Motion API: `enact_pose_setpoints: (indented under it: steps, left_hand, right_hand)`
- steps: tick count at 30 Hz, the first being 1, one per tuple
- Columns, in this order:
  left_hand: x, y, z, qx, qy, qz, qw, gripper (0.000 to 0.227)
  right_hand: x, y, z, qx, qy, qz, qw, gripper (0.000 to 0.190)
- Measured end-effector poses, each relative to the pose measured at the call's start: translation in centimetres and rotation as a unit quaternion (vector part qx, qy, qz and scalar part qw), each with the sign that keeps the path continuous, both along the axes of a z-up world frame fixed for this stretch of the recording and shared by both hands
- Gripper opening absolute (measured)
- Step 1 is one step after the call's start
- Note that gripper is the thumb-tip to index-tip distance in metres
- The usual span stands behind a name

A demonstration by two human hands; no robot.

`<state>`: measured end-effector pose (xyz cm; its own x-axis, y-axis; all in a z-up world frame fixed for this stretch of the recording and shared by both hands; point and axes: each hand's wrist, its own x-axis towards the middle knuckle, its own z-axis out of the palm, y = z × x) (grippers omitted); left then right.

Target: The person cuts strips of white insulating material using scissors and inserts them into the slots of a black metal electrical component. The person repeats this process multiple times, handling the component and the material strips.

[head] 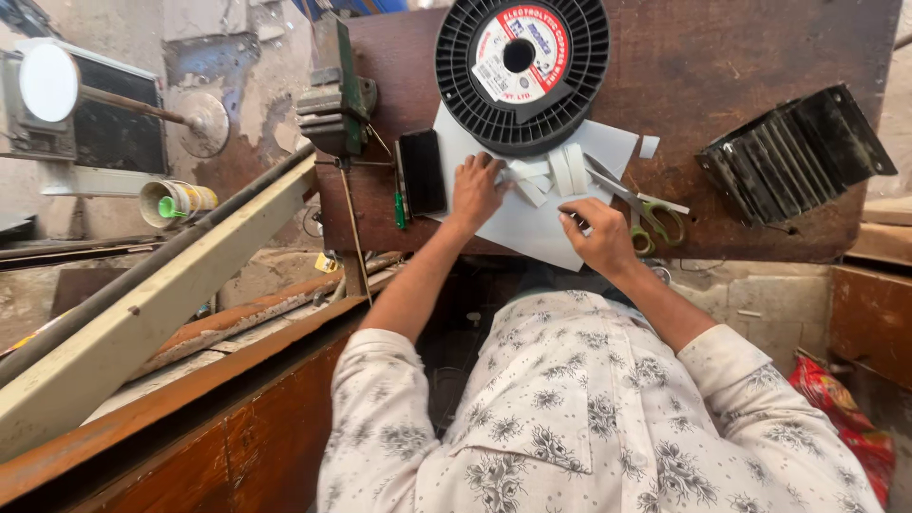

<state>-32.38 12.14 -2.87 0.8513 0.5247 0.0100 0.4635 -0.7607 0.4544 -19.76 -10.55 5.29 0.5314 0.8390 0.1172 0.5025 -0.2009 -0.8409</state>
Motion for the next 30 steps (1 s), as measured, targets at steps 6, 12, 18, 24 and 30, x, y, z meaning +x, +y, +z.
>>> enact_pose_setpoints:
  steps: [6,12,18,24,30]
  left_hand:
    - [-0.2,-0.8,0.8,-0.167,-0.045,0.030,0.985,0.018]
    - [0.1,-4.9,6.5,-0.577,-0.171,0.037,0.798,0.023]
    - [2.9,-7.7,14.0,-0.542,-0.157,-0.017,0.826,0.025]
    - [7.7,-13.1,16.6,-0.297,-0.184,-0.219,0.911,0.018]
    - [13.1,-19.8,15.8,-0.297,-0.140,-0.308,0.893,0.017]
  right_hand:
    - [0.1,0.9,2.8,0.003,-0.022,0.016,1.000,0.018]
    - [1.4,1.0,5.3,0.133,-0.229,0.056,0.963,0.036]
    - [2.2,-2.4,5.8,0.135,0.040,-0.048,0.989,0.024]
    - [3.4,-10.0,4.9,0.189,0.273,-0.130,0.934,0.016]
    - [4.7,-17.4,3.8,0.220,0.160,-0.244,0.931,0.012]
